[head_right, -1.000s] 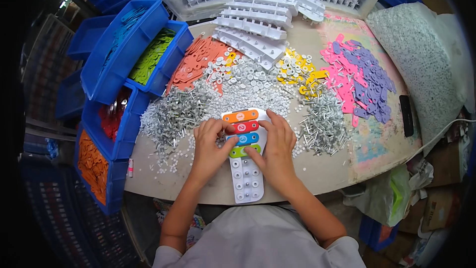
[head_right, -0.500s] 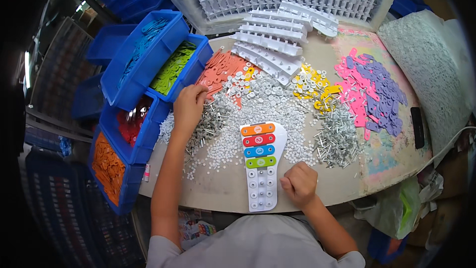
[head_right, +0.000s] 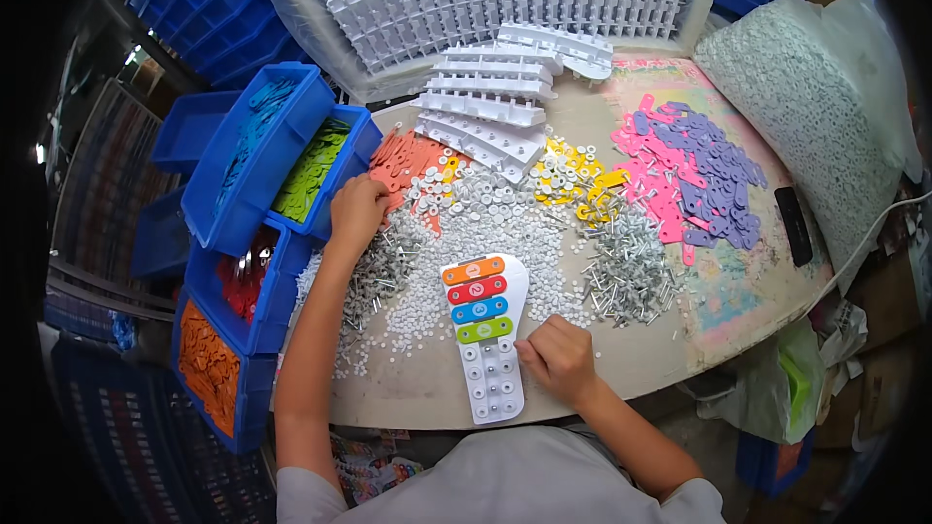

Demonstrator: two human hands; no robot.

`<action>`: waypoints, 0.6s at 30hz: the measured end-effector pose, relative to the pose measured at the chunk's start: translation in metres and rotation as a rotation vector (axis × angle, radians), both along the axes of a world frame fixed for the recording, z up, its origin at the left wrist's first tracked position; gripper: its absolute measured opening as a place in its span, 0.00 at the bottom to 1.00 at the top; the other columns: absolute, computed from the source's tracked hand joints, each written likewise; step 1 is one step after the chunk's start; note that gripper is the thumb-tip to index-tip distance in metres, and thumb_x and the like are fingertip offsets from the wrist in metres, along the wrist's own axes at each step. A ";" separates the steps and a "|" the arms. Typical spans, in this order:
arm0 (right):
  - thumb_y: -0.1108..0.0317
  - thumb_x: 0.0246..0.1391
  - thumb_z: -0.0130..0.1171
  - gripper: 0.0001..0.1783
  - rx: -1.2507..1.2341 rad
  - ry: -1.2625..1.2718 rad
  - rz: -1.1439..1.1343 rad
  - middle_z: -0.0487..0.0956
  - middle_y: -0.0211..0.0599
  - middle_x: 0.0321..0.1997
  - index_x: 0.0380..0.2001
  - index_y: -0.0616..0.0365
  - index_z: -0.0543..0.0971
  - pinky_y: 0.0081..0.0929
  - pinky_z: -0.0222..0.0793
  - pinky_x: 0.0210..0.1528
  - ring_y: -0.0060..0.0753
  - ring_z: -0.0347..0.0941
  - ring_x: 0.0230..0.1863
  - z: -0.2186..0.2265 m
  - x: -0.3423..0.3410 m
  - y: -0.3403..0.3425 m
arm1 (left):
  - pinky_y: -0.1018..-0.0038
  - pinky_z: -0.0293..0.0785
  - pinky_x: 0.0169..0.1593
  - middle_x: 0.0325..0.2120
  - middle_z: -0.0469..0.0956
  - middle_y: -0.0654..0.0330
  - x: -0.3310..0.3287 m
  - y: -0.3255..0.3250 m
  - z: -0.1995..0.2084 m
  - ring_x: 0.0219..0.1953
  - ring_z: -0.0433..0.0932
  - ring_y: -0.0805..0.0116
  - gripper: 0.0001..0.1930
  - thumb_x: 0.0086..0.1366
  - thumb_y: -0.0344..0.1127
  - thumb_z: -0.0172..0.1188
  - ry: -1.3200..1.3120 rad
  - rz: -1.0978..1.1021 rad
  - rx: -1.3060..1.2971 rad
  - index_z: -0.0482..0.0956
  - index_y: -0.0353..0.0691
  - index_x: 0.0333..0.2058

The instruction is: Assembling a toy xylophone by placing colored metal plates and small plastic/metal pins into a white plastic frame.

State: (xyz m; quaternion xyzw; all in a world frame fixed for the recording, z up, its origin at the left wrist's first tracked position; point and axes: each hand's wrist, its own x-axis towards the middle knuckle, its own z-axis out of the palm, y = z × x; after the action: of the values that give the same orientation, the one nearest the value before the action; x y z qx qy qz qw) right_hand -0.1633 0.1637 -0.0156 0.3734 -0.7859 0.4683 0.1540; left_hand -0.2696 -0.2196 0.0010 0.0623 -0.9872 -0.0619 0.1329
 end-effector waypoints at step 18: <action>0.76 0.54 0.67 0.06 0.059 0.023 -0.134 0.76 0.42 0.28 0.30 0.62 0.78 0.42 0.68 0.37 0.48 0.73 0.32 0.026 -0.020 0.001 | 0.58 0.78 0.38 0.30 0.86 0.54 -0.028 -0.011 0.012 0.36 0.86 0.56 0.10 0.60 0.38 0.72 -0.304 0.018 -0.108 0.85 0.38 0.31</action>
State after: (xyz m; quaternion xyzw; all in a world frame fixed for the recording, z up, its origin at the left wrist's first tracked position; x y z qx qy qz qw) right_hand -0.1830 0.1651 0.0102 0.3300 -0.8206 0.4292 0.1831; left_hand -0.2974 -0.2307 0.0127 0.0726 -0.9973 0.0026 -0.0146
